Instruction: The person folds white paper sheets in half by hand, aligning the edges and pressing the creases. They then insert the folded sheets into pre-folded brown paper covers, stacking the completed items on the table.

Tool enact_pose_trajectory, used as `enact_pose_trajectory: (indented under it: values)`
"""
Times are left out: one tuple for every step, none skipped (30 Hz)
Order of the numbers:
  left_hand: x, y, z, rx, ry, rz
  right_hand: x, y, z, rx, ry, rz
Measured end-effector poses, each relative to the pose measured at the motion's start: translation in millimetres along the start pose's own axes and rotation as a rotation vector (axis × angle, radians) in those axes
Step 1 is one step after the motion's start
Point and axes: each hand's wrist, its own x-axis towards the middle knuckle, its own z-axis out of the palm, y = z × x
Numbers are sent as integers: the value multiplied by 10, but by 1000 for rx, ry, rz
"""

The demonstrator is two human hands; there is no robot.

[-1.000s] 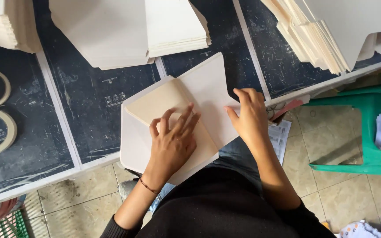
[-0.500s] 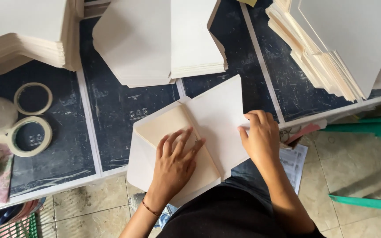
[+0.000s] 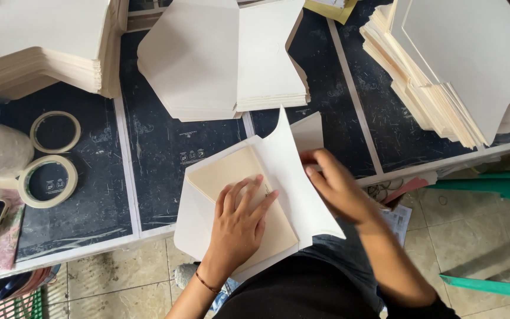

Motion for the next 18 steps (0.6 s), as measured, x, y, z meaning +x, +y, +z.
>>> enact_pose_trajectory:
  values:
    - [-7,-2,12,6,-5,1,6,-56,154,75,69,-32]
    - [-13,-4,28,13,-10,3,13,-109,305,150,138,-65]
    - [-21,-6,41,13,-11,3,16,-74,416,151,139,-65]
    - [-26,-7,57,20,-11,-1,20,-38,524,108,136,-104]
    - [-38,-9,71,26,-13,-4,18,-1,639,66,133,-140]
    - [-73,-21,105,25,-16,-2,13,8,747,68,134,-138]
    - [-93,-36,144,4,-14,0,13,17,843,-46,169,-202]
    - [-111,-50,184,-17,-12,2,13,27,936,-159,203,-266]
    - [-107,-70,169,-21,-11,11,35,85,1027,-163,211,-263]
    - [-100,-86,158,-186,19,-47,57,148,1112,-197,214,-335]
    - [-91,-93,155,-355,43,-99,62,215,1193,-233,220,-401]
    - [-50,-108,73,-364,40,-85,66,260,1298,-240,234,-392]
    - [14,-130,-2,-681,178,-335,84,308,1386,-338,255,-414]
    - [83,-149,-75,-996,305,-593,103,357,1468,-437,275,-434]
    - [-50,-259,-13,-1013,287,-569,91,325,1474,-450,300,-417]
    - [-173,-376,53,-893,390,-607,81,293,1478,-421,294,-427]
    - [-289,-512,113,-767,493,-644,86,258,1490,-389,289,-439]
    - [-178,-393,13,-783,476,-621,55,243,1459,-400,314,-424]
